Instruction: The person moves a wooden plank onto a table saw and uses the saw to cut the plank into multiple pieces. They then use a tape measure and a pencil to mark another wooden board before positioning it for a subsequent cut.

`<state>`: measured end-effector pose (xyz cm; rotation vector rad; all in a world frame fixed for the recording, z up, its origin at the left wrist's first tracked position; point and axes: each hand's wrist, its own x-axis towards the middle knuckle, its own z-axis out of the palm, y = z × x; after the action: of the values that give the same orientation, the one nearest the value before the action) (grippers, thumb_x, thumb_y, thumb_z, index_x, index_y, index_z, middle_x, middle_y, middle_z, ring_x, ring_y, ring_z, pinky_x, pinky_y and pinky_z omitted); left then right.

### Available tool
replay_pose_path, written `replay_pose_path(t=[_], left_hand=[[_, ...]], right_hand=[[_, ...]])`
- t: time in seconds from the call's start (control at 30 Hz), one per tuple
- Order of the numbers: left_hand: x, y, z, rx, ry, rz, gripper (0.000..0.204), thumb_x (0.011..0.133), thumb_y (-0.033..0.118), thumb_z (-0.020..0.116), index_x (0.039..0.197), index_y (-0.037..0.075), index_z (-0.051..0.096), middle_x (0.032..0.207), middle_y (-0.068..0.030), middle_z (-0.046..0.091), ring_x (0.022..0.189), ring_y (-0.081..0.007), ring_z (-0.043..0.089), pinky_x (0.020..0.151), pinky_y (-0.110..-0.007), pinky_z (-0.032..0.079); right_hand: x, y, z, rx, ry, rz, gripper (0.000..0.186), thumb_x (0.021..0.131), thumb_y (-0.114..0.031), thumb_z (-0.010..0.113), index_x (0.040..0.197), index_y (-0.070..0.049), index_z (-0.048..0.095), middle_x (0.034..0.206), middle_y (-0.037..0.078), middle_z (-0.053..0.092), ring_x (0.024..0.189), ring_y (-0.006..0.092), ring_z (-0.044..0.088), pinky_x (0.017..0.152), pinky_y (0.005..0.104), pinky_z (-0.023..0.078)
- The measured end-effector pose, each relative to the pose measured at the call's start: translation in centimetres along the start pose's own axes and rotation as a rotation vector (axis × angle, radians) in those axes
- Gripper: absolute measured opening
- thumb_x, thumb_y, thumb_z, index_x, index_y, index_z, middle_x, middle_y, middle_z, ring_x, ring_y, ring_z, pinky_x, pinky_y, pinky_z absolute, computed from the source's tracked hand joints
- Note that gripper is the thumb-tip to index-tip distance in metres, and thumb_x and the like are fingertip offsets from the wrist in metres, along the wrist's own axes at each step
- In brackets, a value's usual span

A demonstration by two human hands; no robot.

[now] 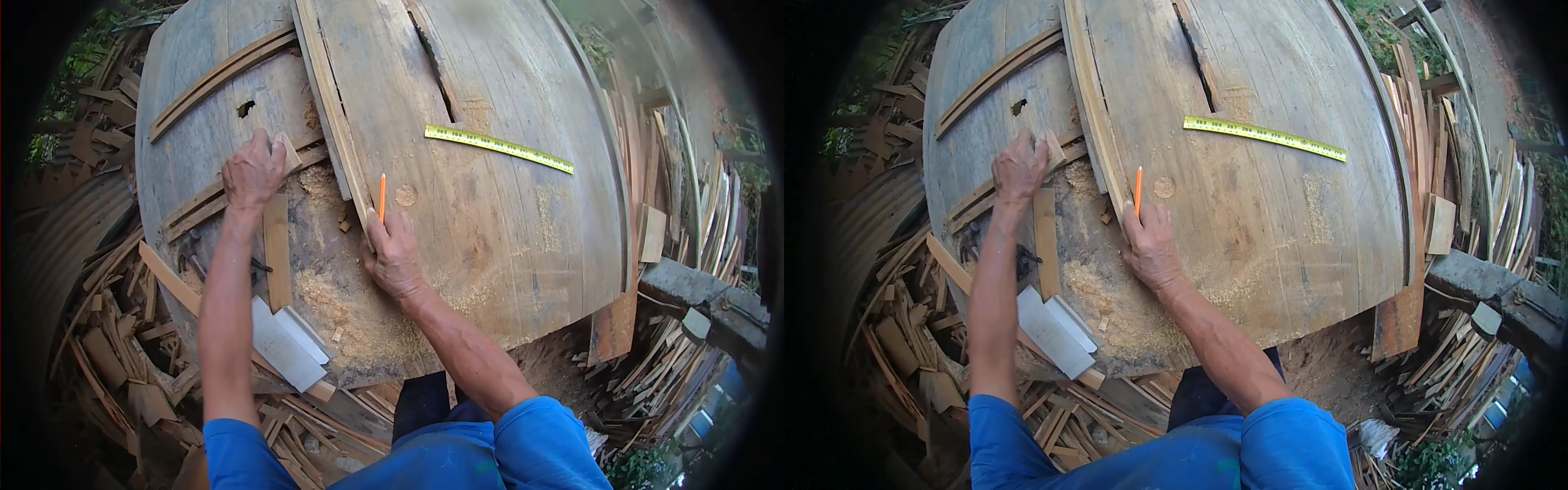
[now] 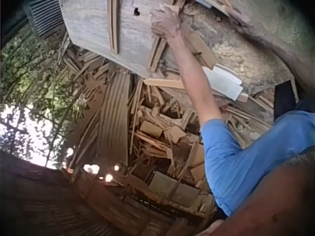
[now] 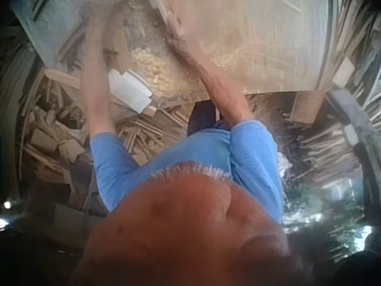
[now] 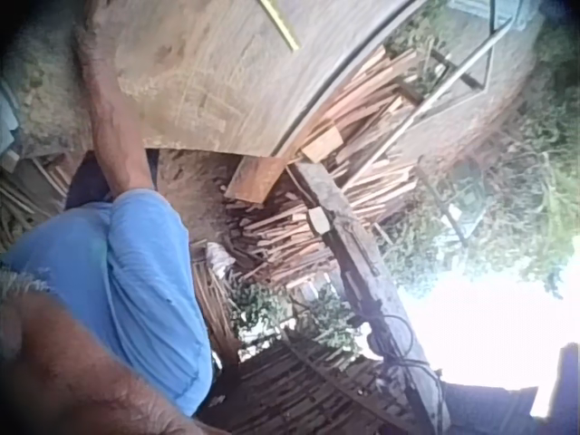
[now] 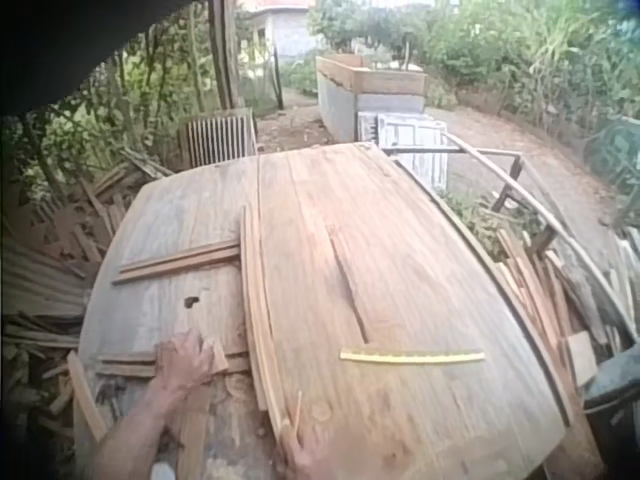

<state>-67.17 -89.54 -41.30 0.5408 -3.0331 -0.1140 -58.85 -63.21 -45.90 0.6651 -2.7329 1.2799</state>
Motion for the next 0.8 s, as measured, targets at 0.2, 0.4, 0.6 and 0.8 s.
replay_pose_path(t=[0.2,0.4,0.6,0.8], left_hand=[[0.3,-1.9,-0.3,-0.027,0.037,0.304,0.031,0.094,0.036,0.061,0.093,0.006,0.058,0.082,-0.0170,0.067,0.074,-0.0392,0.068,0.065,-0.051,0.054],[-3.9,9.4,-3.1,-0.003,0.337,0.031,0.047,0.094,0.043,0.062,0.113,0.000,0.061,0.101,-0.0210,0.067,0.098,-0.0413,0.066,0.082,-0.055,0.050],[-6.0,14.5,-0.6,-0.342,-0.284,-0.473,0.058,0.090,0.043,0.066,0.120,-0.005,0.056,0.118,-0.0284,0.064,0.114,-0.0440,0.061,0.094,-0.052,0.050],[-6.7,13.8,5.2,-0.410,-0.023,-0.423,0.042,0.088,0.024,0.063,0.115,-0.007,0.051,0.109,-0.0321,0.065,0.105,-0.0467,0.064,0.092,-0.053,0.051]], right_hand=[[0.2,-0.5,0.0,0.011,-0.012,-0.034,0.046,0.074,-0.001,0.070,0.118,0.003,0.059,0.096,0.019,0.052,0.088,0.0365,0.052,0.076,0.0462,0.046],[-0.4,0.9,-0.1,0.009,0.020,-0.038,0.053,0.075,-0.006,0.072,0.124,0.001,0.056,0.098,0.019,0.053,0.089,0.0363,0.052,0.079,0.0458,0.045],[-3.9,-0.5,-3.8,-0.022,-0.020,-0.115,0.068,0.075,-0.031,0.079,0.132,-0.004,0.056,0.098,0.018,0.053,0.091,0.0360,0.052,0.080,0.0478,0.044],[-3.1,9.0,-13.0,-0.101,-0.141,-0.284,0.061,0.079,-0.038,0.074,0.131,-0.011,0.058,0.107,0.016,0.056,0.094,0.0336,0.055,0.082,0.0492,0.043]])
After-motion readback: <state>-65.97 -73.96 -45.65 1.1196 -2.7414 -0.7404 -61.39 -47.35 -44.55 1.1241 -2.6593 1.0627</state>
